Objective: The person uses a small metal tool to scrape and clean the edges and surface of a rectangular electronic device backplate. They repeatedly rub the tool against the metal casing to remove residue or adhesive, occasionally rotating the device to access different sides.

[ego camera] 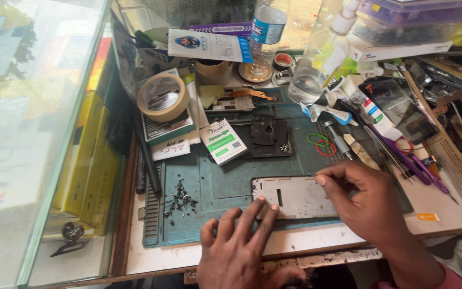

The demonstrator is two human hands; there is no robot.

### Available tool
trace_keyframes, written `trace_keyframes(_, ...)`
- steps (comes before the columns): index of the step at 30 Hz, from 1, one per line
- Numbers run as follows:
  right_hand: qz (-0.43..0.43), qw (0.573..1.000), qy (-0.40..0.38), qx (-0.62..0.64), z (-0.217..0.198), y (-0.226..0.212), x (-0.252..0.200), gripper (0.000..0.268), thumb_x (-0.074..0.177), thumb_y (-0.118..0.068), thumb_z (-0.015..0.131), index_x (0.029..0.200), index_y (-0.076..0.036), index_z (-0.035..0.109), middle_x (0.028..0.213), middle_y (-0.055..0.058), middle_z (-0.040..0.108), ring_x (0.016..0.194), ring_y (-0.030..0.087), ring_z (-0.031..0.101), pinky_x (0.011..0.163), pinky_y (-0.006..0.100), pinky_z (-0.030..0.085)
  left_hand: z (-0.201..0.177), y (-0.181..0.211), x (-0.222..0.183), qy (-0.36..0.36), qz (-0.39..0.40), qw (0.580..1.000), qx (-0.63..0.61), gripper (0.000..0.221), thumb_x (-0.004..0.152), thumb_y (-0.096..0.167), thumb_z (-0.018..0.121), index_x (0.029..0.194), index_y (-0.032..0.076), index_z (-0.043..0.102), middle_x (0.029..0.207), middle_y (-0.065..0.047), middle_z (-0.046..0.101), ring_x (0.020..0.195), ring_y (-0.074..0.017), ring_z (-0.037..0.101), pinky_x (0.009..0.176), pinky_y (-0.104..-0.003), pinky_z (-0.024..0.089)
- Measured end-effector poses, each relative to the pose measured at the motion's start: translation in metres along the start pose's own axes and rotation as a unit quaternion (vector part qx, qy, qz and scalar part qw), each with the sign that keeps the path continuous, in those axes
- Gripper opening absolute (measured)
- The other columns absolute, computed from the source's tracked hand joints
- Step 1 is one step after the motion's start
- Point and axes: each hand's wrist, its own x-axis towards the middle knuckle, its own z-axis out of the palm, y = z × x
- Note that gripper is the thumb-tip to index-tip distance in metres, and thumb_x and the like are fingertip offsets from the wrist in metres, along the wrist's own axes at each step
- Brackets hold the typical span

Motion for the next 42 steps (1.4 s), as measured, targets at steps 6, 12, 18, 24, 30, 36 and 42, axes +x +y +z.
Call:
trace_keyframes(6, 0.019, 0.997, 0.073, -0.031, -0.03, 0.022, -0.033, 0.01, 0.092, -0.009, 0.074, 0.097, -0.001, 0.072, 0.087, 0.007, 0.072, 0.072, 0.011, 0.067, 0.059, 0.026, 0.053, -0.043, 0.002, 0.044, -0.058, -0.049, 0.994, -0.078, 0.088, 0.069, 0.047, 0.087, 0.144, 0.011, 0.056, 0.147, -0.014, 0.054, 0.128, -0.0369, 0.048, 0.1, -0.054, 0.032)
trace_keyframes(12, -0.03, 0.993, 0.112, -0.03, -0.027, 0.037, -0.046, 0.01, 0.092, -0.009, 0.074, 0.098, -0.001, 0.071, 0.089, 0.006, 0.07, 0.076, 0.01, 0.067, 0.067, 0.025, 0.053, -0.064, 0.0, 0.087, -0.134, 0.011, 0.982, -0.132, 0.093, 0.064, 0.029, 0.09, 0.146, 0.01, 0.051, 0.14, -0.009, 0.06, 0.125, -0.0329, 0.051, 0.096, -0.046, 0.036)
trace_keyframes(18, -0.003, 0.992, 0.121, 0.029, -0.03, 0.045, -0.048, 0.008, 0.094, -0.01, 0.073, 0.096, -0.002, 0.07, 0.085, 0.002, 0.068, 0.071, 0.007, 0.059, 0.064, 0.023, 0.048, -0.062, 0.003, 0.101, -0.172, 0.023, 0.979, -0.108, 0.097, 0.06, 0.03, 0.092, 0.147, 0.015, 0.054, 0.141, -0.007, 0.061, 0.125, -0.032, 0.05, 0.096, -0.044, 0.036)
trace_keyframes(24, -0.017, 0.992, 0.121, 0.045, -0.032, 0.049, -0.049, 0.01, 0.095, -0.012, 0.074, 0.094, -0.002, 0.07, 0.082, 0.001, 0.066, 0.07, 0.006, 0.054, 0.064, 0.023, 0.045, -0.061, -0.001, 0.106, -0.192, 0.012, 0.975, -0.107, 0.086, 0.061, 0.029, 0.091, 0.142, 0.017, 0.062, 0.138, -0.004, 0.065, 0.123, -0.0281, 0.054, 0.101, -0.042, 0.036)
trace_keyframes(30, -0.013, 0.992, 0.114, 0.054, -0.034, 0.048, -0.05, 0.012, 0.095, -0.014, 0.074, 0.095, -0.003, 0.071, 0.08, 0.001, 0.065, 0.07, 0.006, 0.057, 0.064, 0.023, 0.048, -0.062, 0.006, 0.11, -0.219, -0.009, 0.974, -0.059, 0.084, 0.063, 0.03, 0.09, 0.141, 0.015, 0.062, 0.136, -0.006, 0.065, 0.119, -0.0259, 0.056, 0.102, -0.041, 0.036)
trace_keyframes(36, -0.023, 0.992, 0.107, 0.058, -0.035, 0.05, -0.051, 0.011, 0.096, -0.014, 0.073, 0.095, -0.003, 0.071, 0.081, 0.002, 0.066, 0.072, 0.007, 0.06, 0.066, 0.023, 0.05, -0.064, 0.008, 0.114, -0.203, -0.028, 0.977, -0.054, 0.084, 0.059, 0.03, 0.09, 0.137, 0.013, 0.065, 0.131, -0.006, 0.067, 0.12, -0.0262, 0.056, 0.1, -0.041, 0.038)
trace_keyframes(42, -0.02, 0.992, 0.103, 0.065, -0.035, 0.054, -0.053, 0.011, 0.096, -0.014, 0.073, 0.095, -0.003, 0.071, 0.083, 0.002, 0.068, 0.073, 0.007, 0.062, 0.066, 0.023, 0.051, -0.062, 0.007, 0.117, -0.217, 0.001, 0.975, -0.049, 0.069, 0.06, 0.029, 0.089, 0.126, 0.015, 0.071, 0.122, -0.006, 0.069, 0.119, -0.028, 0.058, 0.101, -0.042, 0.044)
